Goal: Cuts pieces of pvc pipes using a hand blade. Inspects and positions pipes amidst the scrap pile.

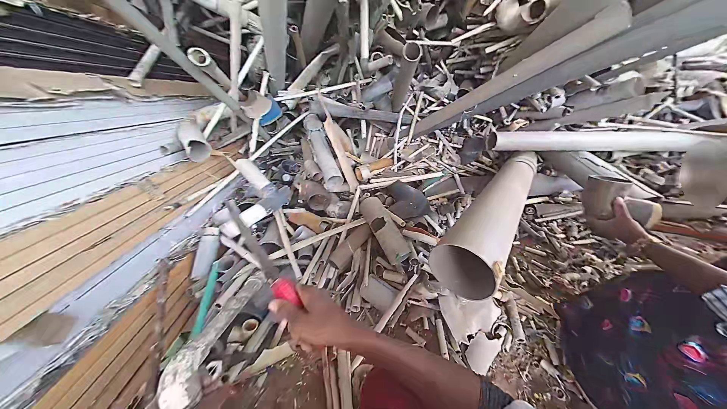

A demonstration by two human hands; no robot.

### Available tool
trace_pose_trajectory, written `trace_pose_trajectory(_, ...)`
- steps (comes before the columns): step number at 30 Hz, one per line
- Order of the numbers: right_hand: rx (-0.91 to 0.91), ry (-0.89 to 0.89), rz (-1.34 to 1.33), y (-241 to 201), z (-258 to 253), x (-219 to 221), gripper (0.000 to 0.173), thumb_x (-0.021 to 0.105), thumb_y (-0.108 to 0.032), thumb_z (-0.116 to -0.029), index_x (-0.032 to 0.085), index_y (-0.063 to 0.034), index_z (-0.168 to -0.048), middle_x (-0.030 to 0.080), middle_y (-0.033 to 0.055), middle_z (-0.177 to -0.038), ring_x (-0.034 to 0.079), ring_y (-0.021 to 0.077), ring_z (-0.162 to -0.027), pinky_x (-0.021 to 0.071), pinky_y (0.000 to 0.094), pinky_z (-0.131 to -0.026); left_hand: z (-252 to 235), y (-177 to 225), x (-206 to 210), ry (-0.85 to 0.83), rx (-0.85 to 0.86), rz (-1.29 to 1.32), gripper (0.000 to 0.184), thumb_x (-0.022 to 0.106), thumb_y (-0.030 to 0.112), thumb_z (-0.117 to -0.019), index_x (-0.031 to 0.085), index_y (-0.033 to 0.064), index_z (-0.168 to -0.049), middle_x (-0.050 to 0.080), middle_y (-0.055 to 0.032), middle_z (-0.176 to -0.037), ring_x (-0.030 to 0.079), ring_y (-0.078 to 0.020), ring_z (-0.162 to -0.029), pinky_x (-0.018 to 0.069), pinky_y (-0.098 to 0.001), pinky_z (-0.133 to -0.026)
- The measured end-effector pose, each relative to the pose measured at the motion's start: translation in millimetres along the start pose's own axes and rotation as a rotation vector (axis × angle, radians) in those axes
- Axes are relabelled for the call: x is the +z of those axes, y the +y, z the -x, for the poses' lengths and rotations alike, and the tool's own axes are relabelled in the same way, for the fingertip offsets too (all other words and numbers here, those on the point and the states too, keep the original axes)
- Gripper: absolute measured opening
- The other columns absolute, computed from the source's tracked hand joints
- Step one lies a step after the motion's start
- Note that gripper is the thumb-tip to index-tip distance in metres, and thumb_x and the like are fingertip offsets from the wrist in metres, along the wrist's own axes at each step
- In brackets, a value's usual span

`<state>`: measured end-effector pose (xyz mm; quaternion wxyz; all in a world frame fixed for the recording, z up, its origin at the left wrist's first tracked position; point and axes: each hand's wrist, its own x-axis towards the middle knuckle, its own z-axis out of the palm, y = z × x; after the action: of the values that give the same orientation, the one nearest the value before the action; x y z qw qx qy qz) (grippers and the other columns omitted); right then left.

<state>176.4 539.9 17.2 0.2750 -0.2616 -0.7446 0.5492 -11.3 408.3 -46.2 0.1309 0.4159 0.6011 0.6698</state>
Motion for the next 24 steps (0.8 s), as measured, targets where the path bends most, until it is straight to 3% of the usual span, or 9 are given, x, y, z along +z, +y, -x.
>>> trace_pose_trajectory(2,0.021,0.037,-0.269,-28.3,-18.7,13.6,0.034,0.049,-0.029,-0.1097,0.054,0.0008,-0.125,0.056,0.0052,-0.072,0.055,0.013,-0.052,0.0515,0.0292,-0.05,4.5,25.4,-1.7,0.147,-0.057,0.157,0.021,0.059,0.009,-0.0947,0.056,0.003,-0.115,0.064,0.0076,-0.078,0.061,-0.0007,-0.061,0.0555,-0.0208,-0.058)
trace_pose_trajectory(3,0.062,0.057,-0.378,-42.8,-27.4,19.4,0.03,0.051,-0.027,-0.1095,0.054,-0.0004,-0.123,0.056,0.0037,-0.072,0.056,0.0112,-0.054,0.0517,0.0267,-0.05,5.6,42.2,-0.3,0.213,-0.092,0.297,0.013,0.048,0.015,-0.1046,0.057,0.0079,-0.109,0.062,0.0082,-0.071,0.058,-0.0003,-0.054,0.0528,-0.0183,-0.05)
trace_pose_trajectory(4,0.107,0.088,-0.472,-55.7,-35.5,26.2,0.026,0.053,-0.024,-0.1086,0.055,-0.0011,-0.121,0.056,0.0037,-0.074,0.057,0.0109,-0.055,0.052,0.0252,-0.051,5.4,59.6,-0.3,0.268,-0.118,0.447,0.028,0.037,0.024,-0.1109,0.058,0.0114,-0.099,0.06,0.0068,-0.064,0.056,-0.0018,-0.048,0.051,-0.0183,-0.045)
trace_pose_trajectory(6,0.15,0.167,-0.602,-76.7,-49.6,35.8,0.02,0.054,-0.021,-0.1078,0.056,-0.0024,-0.113,0.057,0.0056,-0.079,0.059,0.0131,-0.061,0.0529,0.0262,-0.054,-1.7,87.9,-2.5,0.316,-0.143,0.721,0.053,0.024,0.046,-0.1118,0.056,0.0135,-0.085,0.054,0.003,-0.058,0.052,-0.0064,-0.042,0.0496,-0.0223,-0.04)
trace_pose_trajectory(8,0.129,0.2,-0.717,-85.5,-57.8,39.1,0.021,0.054,-0.024,-0.1077,0.057,-0.0027,-0.111,0.06,0.0082,-0.083,0.063,0.0172,-0.068,0.0557,0.0307,-0.06,-6.6,107.3,-0.8,0.335,-0.148,0.9,0.065,0.018,0.061,-0.1071,0.053,0.0145,-0.079,0.049,0.0023,-0.054,0.049,-0.0095,-0.039,0.0481,-0.0261,-0.038)
trace_pose_trajectory(11,0.06,0.121,-0.818,-82.5,-56.1,38.6,0.028,0.048,-0.027,-0.1099,0.056,-0.0014,-0.118,0.069,0.0118,-0.092,0.071,0.0208,-0.078,0.0604,0.0341,-0.065,-4.4,112.1,10.1,0.285,-0.12,1.115,0.073,0.014,0.072,-0.1016,0.054,0.0154,-0.077,0.048,0.0035,-0.052,0.049,-0.0091,-0.038,0.0471,-0.0253,-0.038)
trace_pose_trajectory(15,-0.073,0.053,-0.815,-59.8,-44.4,40.2,0.022,0.05,-0.014,-0.1088,0.058,0.0047,-0.116,0.074,0.0159,-0.104,0.075,0.0213,-0.088,0.062,0.0317,-0.07,11.3,86.4,19.6,0.123,-0.192,1.228,0.085,0.013,0.084,-0.0925,0.058,0.0153,-0.072,0.05,0.0032,-0.052,0.052,-0.0094,-0.041,0.0482,-0.0256,-0.04)
trace_pose_trajectory(19,-0.155,0.152,-1.001,-63.7,-35.4,35.4,0.01,0.056,-0.003,-0.1034,0.058,0.002,-0.112,0.072,0.0153,-0.096,0.074,0.0231,-0.082,0.0646,0.0369,-0.074,23.7,76.7,36.0,0.024,-0.262,1.216,0.089,0.007,0.084,-0.0914,0.06,0.0132,-0.076,0.05,0.0022,-0.054,0.052,-0.0115,-0.042,0.0487,-0.0276,-0.042)
trace_pose_trajectory(24,-0.142,0.089,-1.118,-47.8,-47.4,28.4,0.017,0.055,-0.013,-0.1059,0.058,-0.0057,-0.121,0.073,0.0149,-0.109,0.074,0.0251,-0.093,0.0633,0.0398,-0.082,28.4,80.3,54.5,0.121,-0.191,1.063,0.087,0.0,0.076,-0.0956,0.055,0.0108,-0.079,0.051,-0.0018,-0.058,0.053,-0.0145,-0.046,0.0494,-0.0285,-0.045)
